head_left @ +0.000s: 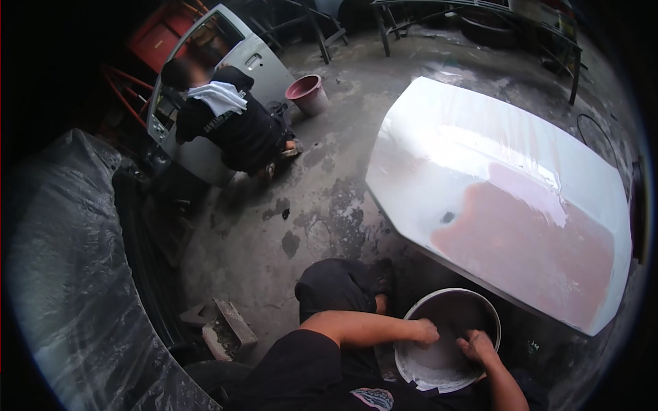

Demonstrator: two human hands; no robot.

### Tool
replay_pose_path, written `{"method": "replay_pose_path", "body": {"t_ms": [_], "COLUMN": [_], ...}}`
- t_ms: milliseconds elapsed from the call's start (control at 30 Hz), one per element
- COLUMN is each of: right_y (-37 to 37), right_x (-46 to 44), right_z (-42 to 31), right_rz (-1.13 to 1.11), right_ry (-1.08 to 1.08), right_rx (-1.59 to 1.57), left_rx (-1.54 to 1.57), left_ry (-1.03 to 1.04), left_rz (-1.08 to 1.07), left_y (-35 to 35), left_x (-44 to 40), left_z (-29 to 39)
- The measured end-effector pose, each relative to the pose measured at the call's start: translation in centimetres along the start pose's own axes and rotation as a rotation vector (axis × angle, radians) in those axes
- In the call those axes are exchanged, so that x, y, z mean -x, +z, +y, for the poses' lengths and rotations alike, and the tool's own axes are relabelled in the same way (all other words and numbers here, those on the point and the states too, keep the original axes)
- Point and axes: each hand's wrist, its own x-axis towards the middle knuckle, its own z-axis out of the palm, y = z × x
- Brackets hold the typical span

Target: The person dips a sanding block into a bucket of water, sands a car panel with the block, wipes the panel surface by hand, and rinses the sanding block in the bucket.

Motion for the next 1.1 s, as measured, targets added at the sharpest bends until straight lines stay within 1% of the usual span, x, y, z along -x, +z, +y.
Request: {"method": "replay_pose_path", "body": {"t_ms": [233,467,600,933,1000,1100], "right_y": [0.2,0.5,0.7,1.0,0.9,1.0], "right_x": [-0.1,-0.4,-0.5,-0.7,-0.5,-0.5], "right_z": [0.1,0.3,0.5,0.7,0.6,0.5], "right_rz": [-0.004,-0.004,-0.005,0.006,0.046,0.063], "right_ry": [0.01,0.021,0.019,0.01,-0.031,-0.005], "right_rx": [0.011,0.042,0.049,0.054,0.022,0.003], "left_rx": [0.027,0.005,-0.005,0.005,0.017,0.032], "left_ry": [-0.03,-0.013,0.0,-0.005,-0.008,-0.009], "left_rz": [-0.017,-0.04,0.003,-0.004,-0.009,-0.011], "left_y": [-2.5,-0.5,0.1,0.1,-0.3,-0.5], "left_x": [1.8,0.4,0.2,0.1,0.3,0.5], "left_z": [1.1,0.1,-0.1,-0.4,-0.4,-0.4]}}
